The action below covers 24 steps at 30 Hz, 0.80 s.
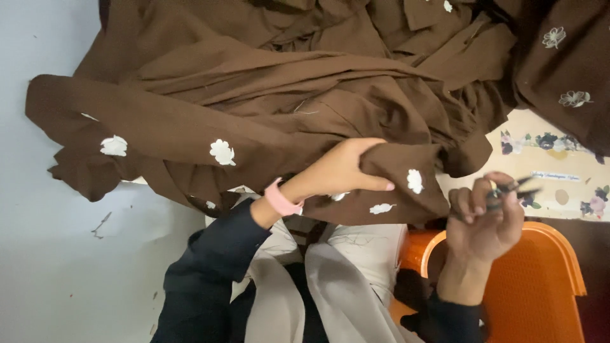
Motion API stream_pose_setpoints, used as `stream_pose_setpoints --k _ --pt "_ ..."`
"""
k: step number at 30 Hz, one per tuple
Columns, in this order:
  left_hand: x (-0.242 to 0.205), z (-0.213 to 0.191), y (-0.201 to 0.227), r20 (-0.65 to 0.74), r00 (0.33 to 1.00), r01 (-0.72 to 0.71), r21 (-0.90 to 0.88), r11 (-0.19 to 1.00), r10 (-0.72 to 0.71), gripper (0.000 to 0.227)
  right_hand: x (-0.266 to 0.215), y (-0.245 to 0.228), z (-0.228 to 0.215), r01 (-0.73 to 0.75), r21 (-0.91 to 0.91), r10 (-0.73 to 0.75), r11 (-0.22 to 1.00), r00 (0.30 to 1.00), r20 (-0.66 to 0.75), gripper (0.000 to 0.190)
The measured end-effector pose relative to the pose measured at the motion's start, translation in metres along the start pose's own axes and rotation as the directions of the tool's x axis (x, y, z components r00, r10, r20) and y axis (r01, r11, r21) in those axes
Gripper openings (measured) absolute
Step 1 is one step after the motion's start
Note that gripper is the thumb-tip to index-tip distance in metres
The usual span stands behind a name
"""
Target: Trimming loose threads from embroidered brown garments using a thread clipper.
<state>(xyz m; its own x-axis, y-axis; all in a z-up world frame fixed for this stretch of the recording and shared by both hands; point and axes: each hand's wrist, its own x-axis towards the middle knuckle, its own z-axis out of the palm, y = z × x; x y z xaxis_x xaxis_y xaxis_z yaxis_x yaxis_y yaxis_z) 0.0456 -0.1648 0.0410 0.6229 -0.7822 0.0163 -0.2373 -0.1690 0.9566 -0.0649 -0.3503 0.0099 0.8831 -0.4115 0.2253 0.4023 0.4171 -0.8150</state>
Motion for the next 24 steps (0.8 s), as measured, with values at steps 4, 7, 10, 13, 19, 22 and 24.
stream_pose_setpoints --k 4,7,10,13,19,22,24 --pt "-0.029 -0.019 0.02 -0.064 0.964 0.219 -0.356 0.908 -0.258 0.039 -0.012 0.005 -0.011 0.223 -0.192 -0.214 0.956 0.975 0.062 0.014" --pt "-0.042 -0.023 0.021 -0.116 0.94 0.233 -0.471 0.851 -0.322 0.057 -0.021 0.007 0.012 0.29 -0.658 -0.41 0.695 0.912 -0.03 0.014" --pt "-0.054 -0.026 0.031 -0.147 0.949 0.177 -0.48 0.859 -0.278 0.03 -0.02 -0.008 0.052 0.399 -0.759 -0.436 0.514 0.884 0.17 0.002" --pt "-0.059 -0.026 0.029 -0.176 0.899 0.282 -0.47 0.837 -0.401 0.05 -0.009 -0.016 0.077 0.191 -0.779 -0.202 0.597 0.976 0.084 0.024" --pt "-0.085 -0.033 -0.015 -0.131 0.991 -0.049 -0.336 0.941 0.005 0.044 0.009 0.008 0.065 -0.1 -0.659 0.155 0.745 0.988 0.026 0.023" --pt "-0.101 -0.04 0.022 -0.129 0.985 -0.151 -0.358 0.922 0.111 0.05 0.009 0.005 0.075 -0.085 -0.646 0.169 0.759 0.983 0.069 0.014" --pt "-0.105 -0.031 0.036 -0.232 0.97 -0.153 -0.33 0.932 0.077 0.053 0.007 -0.001 0.089 -0.065 -0.671 0.197 0.739 0.973 0.123 0.013"
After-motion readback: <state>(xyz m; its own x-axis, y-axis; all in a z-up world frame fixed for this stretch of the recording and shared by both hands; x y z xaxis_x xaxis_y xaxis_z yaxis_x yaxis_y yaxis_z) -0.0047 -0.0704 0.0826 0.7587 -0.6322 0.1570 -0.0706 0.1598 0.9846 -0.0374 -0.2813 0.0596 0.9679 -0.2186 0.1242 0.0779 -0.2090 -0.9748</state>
